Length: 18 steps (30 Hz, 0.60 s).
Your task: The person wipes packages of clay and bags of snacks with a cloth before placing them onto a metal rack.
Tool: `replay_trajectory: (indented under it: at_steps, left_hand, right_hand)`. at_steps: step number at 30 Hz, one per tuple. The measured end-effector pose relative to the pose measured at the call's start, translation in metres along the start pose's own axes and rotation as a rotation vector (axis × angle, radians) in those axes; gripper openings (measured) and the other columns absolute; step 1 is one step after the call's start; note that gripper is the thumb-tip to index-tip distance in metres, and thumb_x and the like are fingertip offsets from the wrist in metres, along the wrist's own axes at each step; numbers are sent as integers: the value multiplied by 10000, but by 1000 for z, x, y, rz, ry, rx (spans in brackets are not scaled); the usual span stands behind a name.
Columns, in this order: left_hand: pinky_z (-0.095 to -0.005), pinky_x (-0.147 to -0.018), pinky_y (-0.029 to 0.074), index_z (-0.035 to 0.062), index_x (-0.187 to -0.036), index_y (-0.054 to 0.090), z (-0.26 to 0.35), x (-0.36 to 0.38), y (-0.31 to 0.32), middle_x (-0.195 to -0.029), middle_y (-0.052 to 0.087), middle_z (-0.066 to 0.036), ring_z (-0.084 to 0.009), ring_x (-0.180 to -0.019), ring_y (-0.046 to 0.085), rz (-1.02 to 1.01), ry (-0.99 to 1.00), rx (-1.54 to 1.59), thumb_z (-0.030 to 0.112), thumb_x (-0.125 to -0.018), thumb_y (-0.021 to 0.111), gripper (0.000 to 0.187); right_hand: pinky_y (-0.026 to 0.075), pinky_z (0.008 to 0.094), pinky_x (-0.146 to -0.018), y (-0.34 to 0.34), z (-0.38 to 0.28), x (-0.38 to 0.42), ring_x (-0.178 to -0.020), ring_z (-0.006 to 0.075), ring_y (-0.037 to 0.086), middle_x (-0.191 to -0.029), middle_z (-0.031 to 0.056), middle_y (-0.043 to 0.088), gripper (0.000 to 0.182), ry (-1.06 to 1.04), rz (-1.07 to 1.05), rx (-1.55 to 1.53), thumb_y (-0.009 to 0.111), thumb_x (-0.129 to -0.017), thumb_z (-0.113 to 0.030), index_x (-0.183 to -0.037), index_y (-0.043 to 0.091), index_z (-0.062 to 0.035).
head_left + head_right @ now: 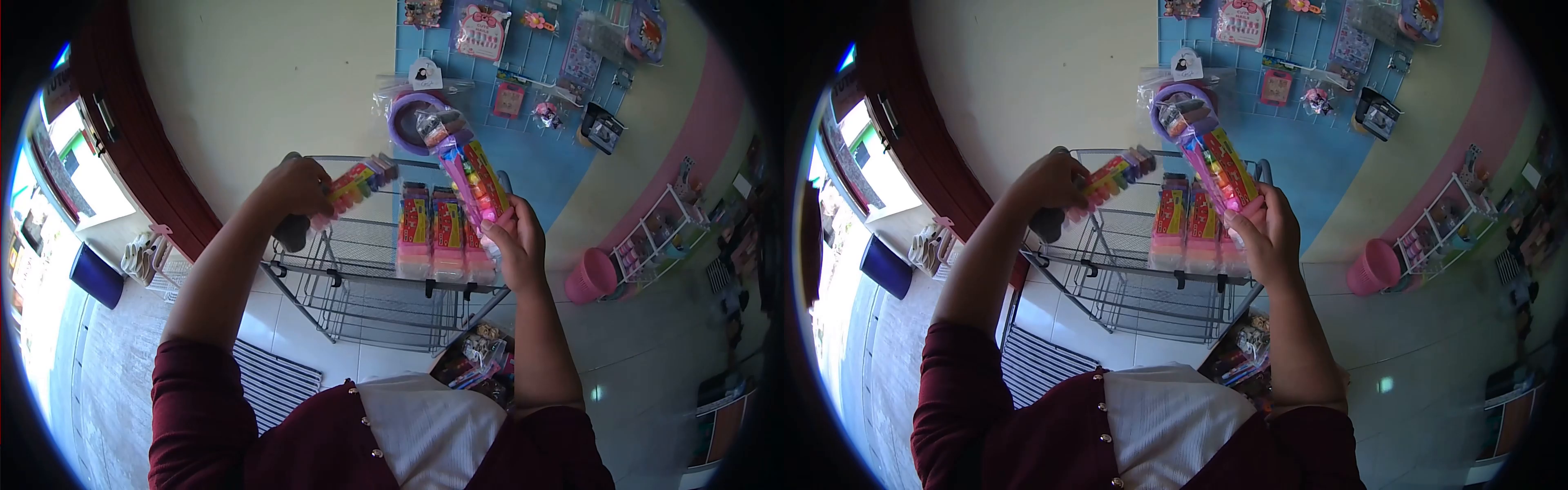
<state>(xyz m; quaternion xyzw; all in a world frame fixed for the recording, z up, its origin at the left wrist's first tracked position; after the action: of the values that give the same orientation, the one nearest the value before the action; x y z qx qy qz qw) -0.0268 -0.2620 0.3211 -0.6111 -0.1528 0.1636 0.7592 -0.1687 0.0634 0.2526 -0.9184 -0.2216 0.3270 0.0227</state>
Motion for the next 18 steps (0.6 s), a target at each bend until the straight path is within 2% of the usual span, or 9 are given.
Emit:
replay_trajectory:
  at_steps: [3, 4, 5, 7, 8, 10, 14, 16, 18]
  left_hand:
    - [-360, -769, 577, 93, -1086, 764, -8, -14, -16, -952, 741, -122, -247, -814, 719, -9, -22, 100, 219, -490, 877, 620]
    - [-361, -807, 575, 156, -1120, 761, -6, -17, -19, -999, 738, -95, -222, -889, 713, 5, -2, 6, 163, -508, 882, 624]
    - [-361, -807, 575, 156, -1120, 761, -3, -21, -18, -999, 738, -95, -222, -889, 713, 6, -3, 6, 163, -508, 882, 624]
    - [-365, -840, 560, 220, -1248, 708, -1, -32, -9, -1070, 741, -81, -220, -924, 700, -44, 48, -183, 132, -586, 869, 686]
    - [-365, -840, 560, 220, -1248, 708, -3, -37, -2, -1070, 741, -81, -220, -924, 700, -42, 48, -183, 132, -586, 869, 686]
    - [-379, -907, 560, 324, -1315, 640, -6, -48, 10, -1219, 676, 13, -208, -1118, 655, 41, 33, -367, 121, -716, 781, 648]
    - [-393, -911, 565, 320, -1340, 616, -14, -65, 27, -1246, 662, 30, -221, -1141, 649, 35, -5, -435, 126, -781, 735, 604]
    - [-401, -931, 547, 270, -1356, 607, -15, -76, 42, -1179, 674, -61, -266, -1134, 645, -58, 87, -564, 194, -805, 762, 577]
    - [-403, -924, 551, 260, -1347, 613, -21, -82, 54, -1171, 674, -62, -269, -1129, 646, -7, 111, -480, 189, -818, 749, 551]
  right_hand:
    - [534, 305, -824, 1, -4, 1, -901, 180, 681, -1053, 133, 667, 463, 36, -11, -36, 726, -873, -199, -1230, 549, 37]
    - [534, 305, -824, 1, -4, 1, -901, 180, 681, -1053, 133, 667, 463, 35, -13, -36, 726, -873, -199, -1230, 549, 37]
    - [534, 302, -824, 0, -3, 1, -903, 177, 680, -1053, 131, 667, 462, 16, -11, -34, 725, -875, -196, -1233, 547, 38]
    - [534, 299, -825, 2, -5, 2, -904, 175, 679, -1053, 130, 667, 462, -6, -10, -34, 723, -877, -192, -1235, 545, 39]
    - [533, 299, -828, 3, -7, 2, -904, 174, 677, -1057, 127, 666, 460, 11, -2, -74, 724, -878, -194, -1235, 547, 37]
    - [532, 300, -830, 3, -8, 2, -905, 173, 675, -1060, 125, 666, 459, 24, 8, -111, 725, -878, -196, -1234, 549, 35]
    - [524, 302, -833, -1, -9, 2, -907, 179, 673, -1065, 128, 663, 464, 0, -5, 44, 732, -874, -207, -1233, 553, 27]
    - [519, 311, -837, 0, -5, 1, -906, 191, 673, -1056, 134, 660, 465, -31, 3, 81, 733, -870, -214, -1229, 556, 23]
    - [518, 313, -837, 0, -8, 3, -903, 195, 672, -1057, 134, 660, 464, -26, -1, 91, 733, -868, -216, -1227, 558, 21]
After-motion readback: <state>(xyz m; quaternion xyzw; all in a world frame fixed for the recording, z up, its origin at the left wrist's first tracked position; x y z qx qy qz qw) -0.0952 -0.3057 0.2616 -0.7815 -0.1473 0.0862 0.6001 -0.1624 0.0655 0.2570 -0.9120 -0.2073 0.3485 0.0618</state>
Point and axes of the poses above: each hand's wrist, its own x-axis away from the middle knuckle, its own y-axis out of the palm, z = x × y, the point moved 3 cm from there along -x, towards the middle knuckle
